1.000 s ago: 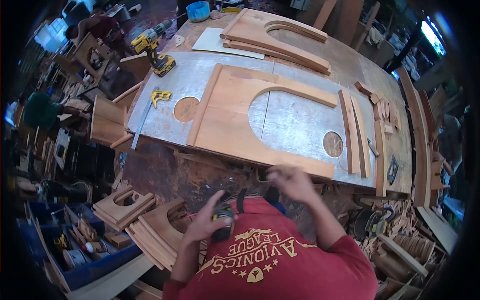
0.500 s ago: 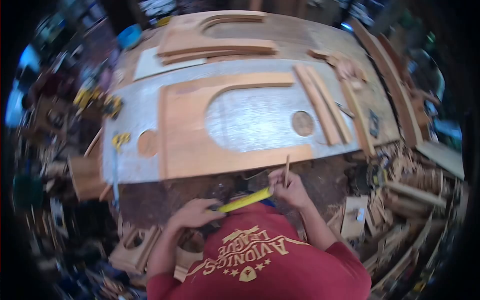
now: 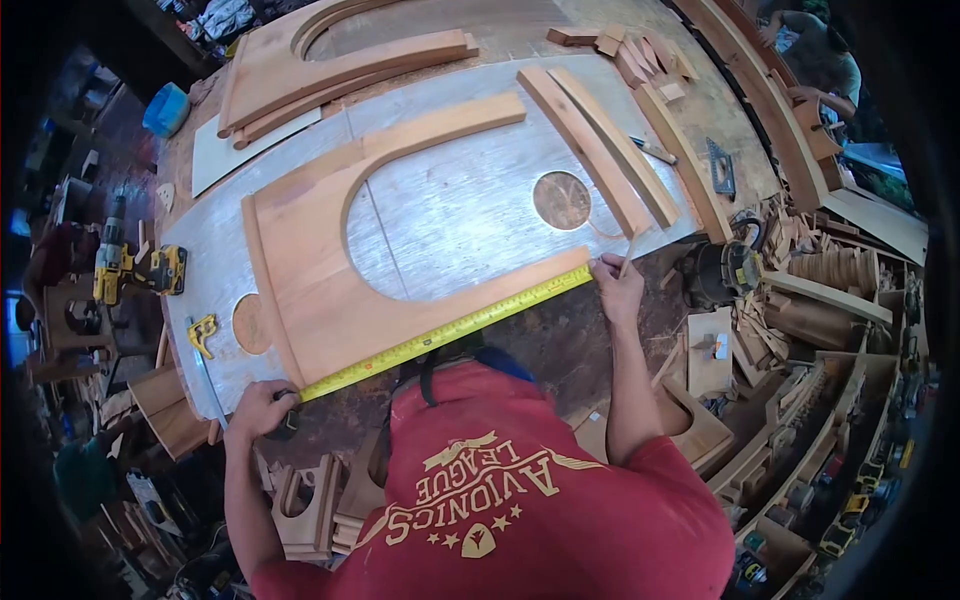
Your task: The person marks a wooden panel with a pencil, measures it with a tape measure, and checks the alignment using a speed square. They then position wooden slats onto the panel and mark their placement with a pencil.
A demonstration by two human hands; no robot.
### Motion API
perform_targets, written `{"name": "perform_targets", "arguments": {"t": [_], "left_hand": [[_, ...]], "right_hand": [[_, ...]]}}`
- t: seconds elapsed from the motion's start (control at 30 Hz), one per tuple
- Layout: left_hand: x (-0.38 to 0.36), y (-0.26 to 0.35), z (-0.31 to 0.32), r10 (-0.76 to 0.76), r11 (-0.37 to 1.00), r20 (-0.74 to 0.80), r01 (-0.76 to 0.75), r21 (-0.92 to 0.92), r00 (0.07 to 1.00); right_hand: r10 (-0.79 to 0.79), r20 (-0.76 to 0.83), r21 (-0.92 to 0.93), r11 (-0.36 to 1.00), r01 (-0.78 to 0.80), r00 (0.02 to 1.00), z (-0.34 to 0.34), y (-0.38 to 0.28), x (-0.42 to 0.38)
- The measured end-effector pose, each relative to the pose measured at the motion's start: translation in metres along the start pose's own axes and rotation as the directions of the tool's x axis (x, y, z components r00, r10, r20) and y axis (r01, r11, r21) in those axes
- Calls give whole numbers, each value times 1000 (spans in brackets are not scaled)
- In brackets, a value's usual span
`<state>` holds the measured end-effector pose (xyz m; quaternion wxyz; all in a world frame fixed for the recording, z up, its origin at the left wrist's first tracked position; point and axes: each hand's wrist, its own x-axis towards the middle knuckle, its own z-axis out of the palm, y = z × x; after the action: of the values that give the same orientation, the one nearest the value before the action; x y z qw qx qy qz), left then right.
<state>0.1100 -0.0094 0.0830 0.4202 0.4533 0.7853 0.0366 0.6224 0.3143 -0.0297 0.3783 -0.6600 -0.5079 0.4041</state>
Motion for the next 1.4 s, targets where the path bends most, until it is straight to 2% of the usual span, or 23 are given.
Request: {"name": "perform_targets", "arguments": {"t": [0.13,0.2,0.33,0.37,0.47,0.5,0.57,0.6,0.63,0.7,0.73,0.77,0.8,0.83,0.87,0.9,1.0,1.07,1.13,1.2,1.23,1.33,1.4], "left_hand": [[13,-16,-13,-64,994,117,54,91,991],[17,-20,-16,-92,993,167,77,94,982],[32,-33,-20,-110,967,168,66,248,980],[36,-34,-21,-116,951,161,63,304,980],[50,-36,-23,-49,979,283,-10,205,958],[58,-39,-27,-61,981,333,-5,194,941],[66,-41,-30,-82,985,443,5,173,893],[64,-37,-32,-93,984,434,16,177,896],[61,-31,-38,-104,982,419,26,187,902],[63,-32,-41,-127,976,418,38,216,899],[67,-35,-40,-107,975,418,13,221,902],[69,-39,-37,-86,975,422,-11,222,903],[70,-41,-36,-65,974,425,-35,222,903],[69,-38,-38,-79,976,447,-22,216,891],[67,-32,-42,-93,978,467,-9,211,880],[66,-30,-45,-105,979,485,4,206,868],[87,-58,-31,21,984,534,-112,139,845],[85,-59,-32,67,974,491,-164,158,869],[88,-64,-27,27,971,490,-140,196,871],[94,-71,-25,1,983,513,-96,157,859],[93,-69,-23,6,983,518,-99,153,855],[90,-64,-30,-18,991,503,-51,123,864],[84,-52,-33,-58,997,479,23,79,876]], "right_hand": [[-122,-41,-170,979,114,992,9,-4,-6],[-75,-11,-147,986,73,997,9,6,1],[-176,-54,-368,919,144,983,16,-21,-12],[-275,-91,-470,859,202,957,17,-19,-13],[-481,-218,-441,825,354,850,25,-29,-18],[-413,-222,-292,892,344,883,35,-54,-36],[-287,-120,44,955,294,950,52,-75,-62],[-237,-58,218,945,244,970,67,-83,-72],[-385,-10,202,903,379,923,91,-88,-86],[-355,266,473,858,200,896,136,-99,-123],[-335,391,486,866,117,857,156,-104,-141],[-269,537,525,848,-68,800,175,-109,-156],[-233,601,467,879,-100,765,193,-115,-172],[-151,707,426,871,-245,691,209,-115,-180],[-161,763,430,850,-305,626,222,-125,-193],[-214,798,400,888,-228,564,231,-130,-201],[-319,825,448,872,-196,467,260,-119,-209],[-325,754,205,942,265,571,258,-113,-199],[-299,567,282,946,160,768,239,-125,-197],[-290,328,404,903,144,899,220,-130,-192],[-224,172,367,918,149,959,212,-125,-189],[-503,-57,204,840,503,862,202,-83,-178],[-606,-101,60,788,613,789,194,-72,-174]]}}
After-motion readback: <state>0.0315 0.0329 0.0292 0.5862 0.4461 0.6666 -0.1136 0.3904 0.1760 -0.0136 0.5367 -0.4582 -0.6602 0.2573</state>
